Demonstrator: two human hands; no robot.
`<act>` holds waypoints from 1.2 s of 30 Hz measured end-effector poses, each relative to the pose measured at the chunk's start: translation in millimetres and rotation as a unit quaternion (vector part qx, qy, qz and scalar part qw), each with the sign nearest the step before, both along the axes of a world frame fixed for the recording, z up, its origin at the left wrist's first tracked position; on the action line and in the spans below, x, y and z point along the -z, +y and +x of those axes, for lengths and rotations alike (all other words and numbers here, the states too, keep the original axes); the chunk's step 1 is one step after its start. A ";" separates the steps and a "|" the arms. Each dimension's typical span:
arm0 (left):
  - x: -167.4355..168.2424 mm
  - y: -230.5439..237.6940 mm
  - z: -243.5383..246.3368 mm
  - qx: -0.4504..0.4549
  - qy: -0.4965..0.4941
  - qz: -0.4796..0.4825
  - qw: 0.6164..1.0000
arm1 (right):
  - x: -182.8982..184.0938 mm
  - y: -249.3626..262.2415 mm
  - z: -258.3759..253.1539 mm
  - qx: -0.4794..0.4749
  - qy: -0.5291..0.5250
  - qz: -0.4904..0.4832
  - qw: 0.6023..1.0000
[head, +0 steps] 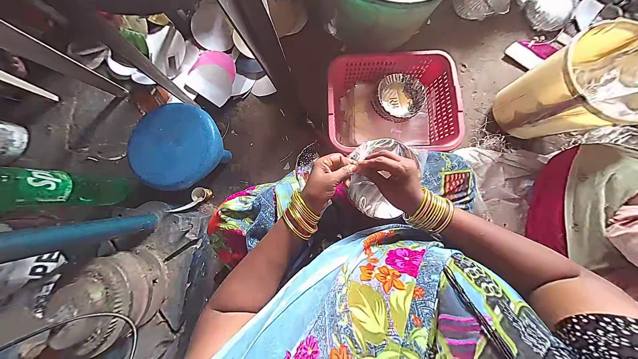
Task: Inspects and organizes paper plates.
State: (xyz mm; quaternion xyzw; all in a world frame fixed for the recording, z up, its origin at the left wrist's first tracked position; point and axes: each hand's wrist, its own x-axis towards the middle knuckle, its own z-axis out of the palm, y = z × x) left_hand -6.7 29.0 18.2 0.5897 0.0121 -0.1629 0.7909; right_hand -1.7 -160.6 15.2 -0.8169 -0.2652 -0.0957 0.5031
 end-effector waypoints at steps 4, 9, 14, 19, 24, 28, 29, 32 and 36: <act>3.4 1.4 -5.0 -0.005 -0.086 0.107 0.990 | 3.0 -3.8 4.5 -0.008 -0.114 -0.110 0.987; -2.5 3.2 -2.1 -0.015 -0.423 0.452 0.785 | -1.3 -3.1 9.0 0.000 -0.052 -0.139 0.989; -30.8 6.5 12.9 0.114 -0.483 0.541 0.679 | -1.2 4.5 10.8 0.029 0.022 -0.105 0.994; -26.8 12.7 21.5 0.097 -0.432 0.524 0.728 | 4.6 16.1 18.4 0.071 0.042 -0.110 0.991; -9.2 13.1 10.7 0.063 -0.468 0.582 0.662 | 18.9 22.4 28.4 0.066 0.042 -0.122 0.989; -31.6 7.3 14.0 0.033 -0.254 0.589 0.766 | 21.0 26.2 30.4 0.100 -0.053 -0.115 0.987; -43.2 7.6 23.9 0.037 -0.149 0.558 0.815 | 18.7 26.3 30.0 0.112 -0.094 -0.125 0.981; -61.7 9.5 62.1 0.021 0.016 0.430 0.902 | 1.9 30.1 27.8 0.124 -0.184 -0.179 0.959; -106.9 -9.7 94.9 0.098 -0.041 0.510 0.854 | -29.7 42.3 35.8 0.118 -0.235 -0.277 0.924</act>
